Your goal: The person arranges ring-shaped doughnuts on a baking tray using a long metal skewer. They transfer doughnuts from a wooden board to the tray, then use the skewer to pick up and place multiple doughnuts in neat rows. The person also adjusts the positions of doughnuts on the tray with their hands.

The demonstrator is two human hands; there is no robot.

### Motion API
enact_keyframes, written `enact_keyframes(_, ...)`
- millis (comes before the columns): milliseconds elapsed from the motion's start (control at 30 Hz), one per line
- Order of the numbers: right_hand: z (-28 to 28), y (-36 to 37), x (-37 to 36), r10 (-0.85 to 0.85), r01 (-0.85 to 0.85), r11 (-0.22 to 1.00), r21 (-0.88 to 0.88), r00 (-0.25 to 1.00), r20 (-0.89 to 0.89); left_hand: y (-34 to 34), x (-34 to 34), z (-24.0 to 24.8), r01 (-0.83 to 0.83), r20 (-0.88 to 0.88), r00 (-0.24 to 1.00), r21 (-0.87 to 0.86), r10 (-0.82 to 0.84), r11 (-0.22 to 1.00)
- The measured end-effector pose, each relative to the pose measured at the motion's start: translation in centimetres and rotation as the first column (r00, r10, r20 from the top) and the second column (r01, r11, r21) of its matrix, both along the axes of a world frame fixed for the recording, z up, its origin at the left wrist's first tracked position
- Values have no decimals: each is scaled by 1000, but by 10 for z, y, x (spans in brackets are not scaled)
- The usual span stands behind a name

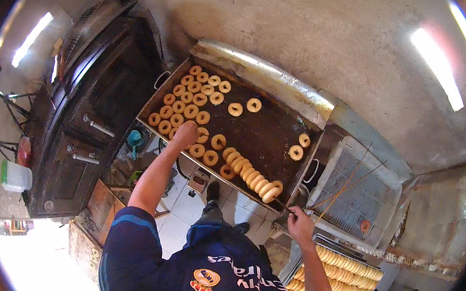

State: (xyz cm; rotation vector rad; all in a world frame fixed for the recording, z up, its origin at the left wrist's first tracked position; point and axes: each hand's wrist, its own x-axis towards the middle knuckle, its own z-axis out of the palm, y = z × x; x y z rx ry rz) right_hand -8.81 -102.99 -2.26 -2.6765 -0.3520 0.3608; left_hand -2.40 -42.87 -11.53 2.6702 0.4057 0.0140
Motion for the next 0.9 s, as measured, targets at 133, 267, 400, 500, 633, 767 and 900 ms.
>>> enact_keyframes(133,-64,34,17,-34,28,981,191,999,29,13,12,16,62,55,997,-143,-55,988)
enact_keyframes(267,-86,66,38,-58,61,971,229,998,-23,9,15,31,70,57,996,-77,-66,995)
enact_keyframes(400,-37,67,45,-15,15,999,51,1000,7,8,31,24,26,128,991,-21,-23,999)
enact_keyframes(500,-28,82,45,-27,28,1000,13,999,-45,58,45,-2,-59,98,994,31,55,998)
enact_keyframes(633,-85,93,50,-44,42,970,238,999,2,108,54,-13,-44,-48,998,-6,43,999)
enact_keyframes(767,-124,112,59,-85,71,923,379,996,22,103,72,24,60,36,998,-147,-55,987)
enact_keyframes(900,-90,171,84,-81,84,975,206,996,-25,112,70,20,132,118,985,-49,-126,990)
